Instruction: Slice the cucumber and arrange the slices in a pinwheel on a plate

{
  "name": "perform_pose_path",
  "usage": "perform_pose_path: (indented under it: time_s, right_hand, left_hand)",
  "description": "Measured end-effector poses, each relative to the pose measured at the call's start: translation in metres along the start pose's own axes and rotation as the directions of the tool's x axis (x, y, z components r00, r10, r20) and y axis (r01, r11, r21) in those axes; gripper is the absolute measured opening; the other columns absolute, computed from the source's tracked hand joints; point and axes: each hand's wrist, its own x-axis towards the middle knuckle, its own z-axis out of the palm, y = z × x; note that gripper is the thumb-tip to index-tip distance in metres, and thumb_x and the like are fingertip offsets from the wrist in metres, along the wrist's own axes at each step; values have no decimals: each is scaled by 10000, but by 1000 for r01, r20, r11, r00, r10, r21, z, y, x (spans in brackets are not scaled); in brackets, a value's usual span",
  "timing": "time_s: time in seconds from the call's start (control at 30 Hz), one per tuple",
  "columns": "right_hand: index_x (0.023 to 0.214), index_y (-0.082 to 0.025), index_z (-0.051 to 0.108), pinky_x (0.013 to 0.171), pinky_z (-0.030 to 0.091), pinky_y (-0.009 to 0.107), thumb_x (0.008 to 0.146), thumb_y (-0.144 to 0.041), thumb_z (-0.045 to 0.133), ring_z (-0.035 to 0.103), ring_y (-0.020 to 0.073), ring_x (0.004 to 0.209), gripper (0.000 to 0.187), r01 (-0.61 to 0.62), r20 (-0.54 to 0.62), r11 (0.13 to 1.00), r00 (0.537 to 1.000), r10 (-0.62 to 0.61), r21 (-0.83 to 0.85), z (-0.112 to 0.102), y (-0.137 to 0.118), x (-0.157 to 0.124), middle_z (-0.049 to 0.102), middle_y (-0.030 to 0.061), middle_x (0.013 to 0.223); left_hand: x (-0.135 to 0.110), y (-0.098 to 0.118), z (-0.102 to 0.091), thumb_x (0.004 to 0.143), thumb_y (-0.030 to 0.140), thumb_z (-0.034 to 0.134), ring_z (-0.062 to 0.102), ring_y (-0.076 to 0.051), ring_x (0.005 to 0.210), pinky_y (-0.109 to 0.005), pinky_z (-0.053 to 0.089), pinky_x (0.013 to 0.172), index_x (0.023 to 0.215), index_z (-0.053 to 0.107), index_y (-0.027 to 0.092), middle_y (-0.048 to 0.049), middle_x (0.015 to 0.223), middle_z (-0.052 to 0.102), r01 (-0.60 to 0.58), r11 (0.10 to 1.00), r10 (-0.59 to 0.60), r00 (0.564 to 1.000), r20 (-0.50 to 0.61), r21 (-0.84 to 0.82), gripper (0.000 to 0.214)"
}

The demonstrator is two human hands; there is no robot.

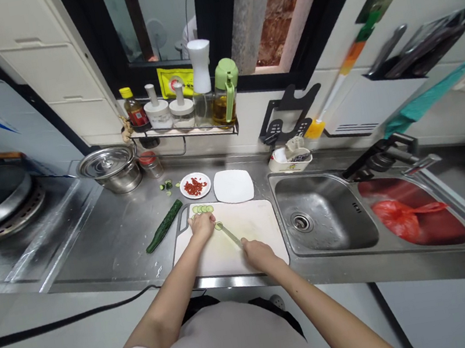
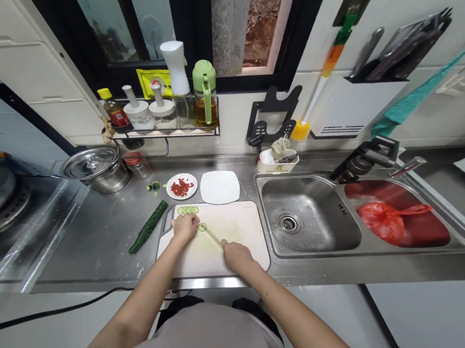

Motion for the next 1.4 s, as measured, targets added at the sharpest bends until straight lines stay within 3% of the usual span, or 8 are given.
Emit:
perform_pose_path:
  time_s: [0.33,0.77,1.4]
  right_hand:
    - [1164,-138,510,729,456,328,898,-101,326,658,263,964,325,-4,-25,1000,1000,4,16,10,5,-1,682,169,1012]
    - [1190,-140,507,732,449,329,912,-131,323,650,271,976,334,-2,-21,999,1000,2,35,6,1,6,676,176,1044]
    - [1149,-146,515,679,400,307,897,-118,335,649,262,929,311,-16,11,1000,1000,16,14,13,12,-19,678,166,1007]
  left_hand:
    - [-5,3,-2,818,229,544,549,-264,1071,-423,296,926,856,698,264,-46,938,717,-9,1000,9,1000,-15,3,163]
    - [-3,2,-2,816,254,570,538,-265,1098,-418,293,927,856,694,266,-42,951,717,0,1000,0,1000,2,-4,131]
    - [-4,3,-3,821,207,521,518,-285,1113,-453,281,942,861,695,260,-61,959,702,-10,1000,10,1000,9,10,186]
